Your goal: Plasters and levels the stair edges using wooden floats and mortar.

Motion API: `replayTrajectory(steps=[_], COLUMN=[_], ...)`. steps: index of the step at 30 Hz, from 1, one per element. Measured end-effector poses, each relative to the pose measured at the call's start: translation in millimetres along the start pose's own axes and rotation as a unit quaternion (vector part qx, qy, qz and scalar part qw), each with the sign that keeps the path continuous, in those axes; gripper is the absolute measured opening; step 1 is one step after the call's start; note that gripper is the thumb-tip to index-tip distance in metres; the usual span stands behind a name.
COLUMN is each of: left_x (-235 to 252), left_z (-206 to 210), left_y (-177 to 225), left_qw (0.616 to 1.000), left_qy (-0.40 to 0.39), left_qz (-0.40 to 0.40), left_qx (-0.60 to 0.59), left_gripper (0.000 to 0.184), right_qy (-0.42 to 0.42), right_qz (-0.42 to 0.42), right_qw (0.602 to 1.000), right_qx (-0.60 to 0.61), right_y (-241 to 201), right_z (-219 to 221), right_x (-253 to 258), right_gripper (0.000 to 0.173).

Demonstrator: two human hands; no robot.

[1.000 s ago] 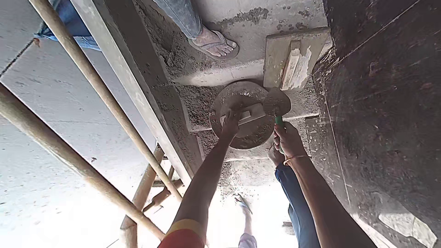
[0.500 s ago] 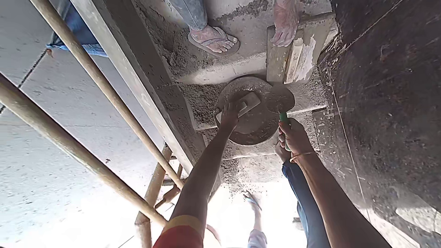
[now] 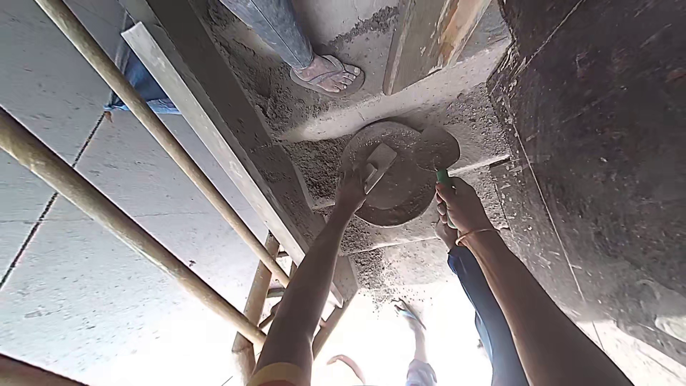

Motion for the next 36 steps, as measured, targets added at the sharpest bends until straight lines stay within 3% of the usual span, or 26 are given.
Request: replayTrajectory(steps=[5,10,15,18,22,25,31,33,36], left_x=[42,58,71,73,47,30,-13,-21,-32], left_z=[37,61,56,29,1,0,8,7,4], left_y=[38,54,82,95,55,12,-43,-50,-53], left_qw=[0.997,1.000,0.998,0.979,0.920,0.802,0.683,0.708,0.782], left_qy=[0.044,0.001,0.031,0.087,0.067,0.104,0.156,0.166,0.161], left_qz=[0.030,0.000,0.012,0.026,-0.023,-0.040,-0.067,-0.072,-0.094], left_qx=[0.047,0.021,-0.047,-0.180,-0.386,-0.587,-0.710,-0.683,-0.594], left_gripper=[0.062,0.070,0.059,0.048,0.055,0.065,0.049,0.049,0.052], right_qy=[0.017,0.023,0.026,0.036,0.032,0.015,-0.064,-0.041,0.011], right_qz=[-0.007,-0.006,-0.001,-0.005,-0.028,-0.061,-0.013,-0.007,0.003], right_qw=[0.999,0.999,0.999,0.998,0.999,0.996,0.961,0.927,0.877], right_qx=[0.029,0.030,0.032,0.049,0.029,-0.070,-0.270,-0.373,-0.480], right_y=[0,-2,-9,-16,-21,-18,15,13,13], right_z=[-7,-17,-20,-20,-19,-15,1,3,11], right_x=[2,6,7,7,6,10,45,55,65], right_gripper=[0.021,0.021,0.023,0.026,0.026,0.028,0.035,0.041,0.042])
Point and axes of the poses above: each hand's wrist, its own x-axis towards the middle knuckle, its own z-axis out of the palm, y = z × x, the point moved 2 cm from there along x, towards the middle knuckle, and after that the axes turned 9 degrees about x, right-handed, at the moved point
